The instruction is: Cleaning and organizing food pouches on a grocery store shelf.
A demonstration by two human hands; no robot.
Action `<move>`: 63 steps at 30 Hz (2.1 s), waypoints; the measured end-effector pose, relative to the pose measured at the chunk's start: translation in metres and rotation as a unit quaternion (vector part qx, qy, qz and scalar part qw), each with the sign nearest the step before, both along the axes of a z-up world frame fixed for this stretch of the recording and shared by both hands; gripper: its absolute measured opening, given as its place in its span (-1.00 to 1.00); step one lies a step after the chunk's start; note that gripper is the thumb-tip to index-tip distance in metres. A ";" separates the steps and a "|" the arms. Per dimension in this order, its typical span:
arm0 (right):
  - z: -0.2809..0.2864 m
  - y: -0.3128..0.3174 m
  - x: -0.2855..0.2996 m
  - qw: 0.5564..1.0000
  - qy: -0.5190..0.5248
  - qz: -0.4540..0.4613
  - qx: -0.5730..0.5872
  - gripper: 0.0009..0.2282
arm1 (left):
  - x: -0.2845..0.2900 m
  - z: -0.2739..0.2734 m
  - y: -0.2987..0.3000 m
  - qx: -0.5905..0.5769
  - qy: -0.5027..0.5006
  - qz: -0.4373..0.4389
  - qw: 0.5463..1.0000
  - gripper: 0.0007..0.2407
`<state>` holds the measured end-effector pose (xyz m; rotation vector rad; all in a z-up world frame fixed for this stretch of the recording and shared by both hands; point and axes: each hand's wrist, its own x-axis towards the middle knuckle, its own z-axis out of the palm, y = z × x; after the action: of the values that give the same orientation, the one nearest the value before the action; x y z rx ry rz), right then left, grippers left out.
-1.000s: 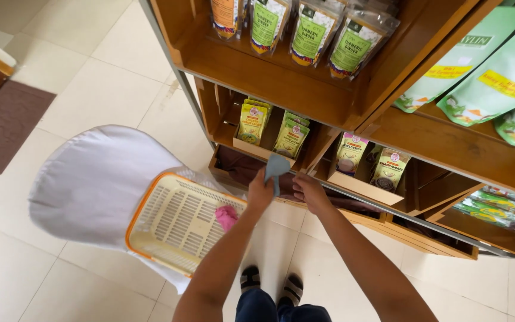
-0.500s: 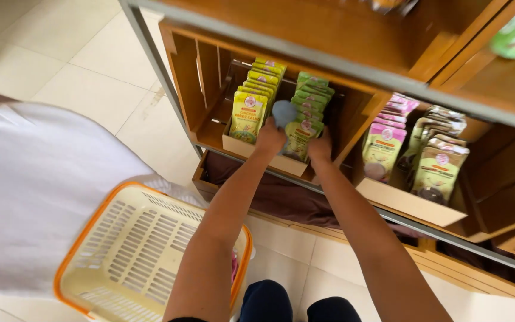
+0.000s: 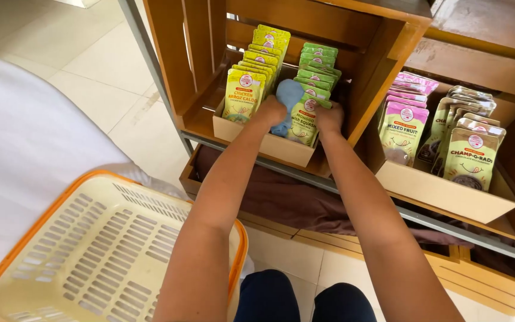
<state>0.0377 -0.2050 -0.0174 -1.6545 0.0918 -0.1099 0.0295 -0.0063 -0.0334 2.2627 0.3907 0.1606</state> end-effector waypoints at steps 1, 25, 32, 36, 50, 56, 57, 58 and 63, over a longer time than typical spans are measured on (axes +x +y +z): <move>0.000 0.000 0.001 1.000 0.005 0.001 -0.003 -0.68 | 0.002 -0.011 -0.003 -0.003 0.005 0.001 1.000 -0.58; 0.294 -0.026 -0.279 0.983 -0.120 0.130 -0.047 -0.78 | -0.302 0.230 -0.028 -0.517 -0.129 0.029 0.846 -0.63; 0.320 -0.046 -0.381 0.952 0.164 0.105 0.237 -0.77 | -0.437 0.309 -0.034 -0.515 0.015 0.000 0.857 -0.45; 0.341 -0.061 -0.446 0.917 0.202 0.100 0.330 -0.81 | -0.519 0.352 -0.043 -0.478 0.086 0.014 0.874 -0.35; 0.422 -0.146 -0.621 0.910 0.258 0.046 0.321 -0.79 | -0.701 0.447 -0.132 -0.421 0.060 -0.085 0.901 -0.33; 0.448 -0.155 -0.658 0.906 0.266 0.033 0.327 -0.74 | -0.738 0.457 -0.151 -0.414 0.036 -0.083 0.906 -0.31; 0.453 -0.152 -0.664 0.906 0.270 0.035 0.324 -0.73 | -0.743 0.460 -0.151 -0.405 0.027 -0.076 0.911 -0.30; 0.453 -0.148 -0.668 0.906 0.269 0.033 0.325 -0.73 | -0.748 0.464 -0.145 -0.404 0.027 -0.079 0.911 -0.30; 0.465 -0.121 -0.681 0.907 0.270 0.036 0.322 -0.72 | -0.753 0.482 -0.112 -0.369 0.041 -0.114 0.922 -0.31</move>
<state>-0.6434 -0.3257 0.4477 -0.9819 0.4408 0.4041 -0.7231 -0.1186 0.4488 1.5477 0.1801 -0.1815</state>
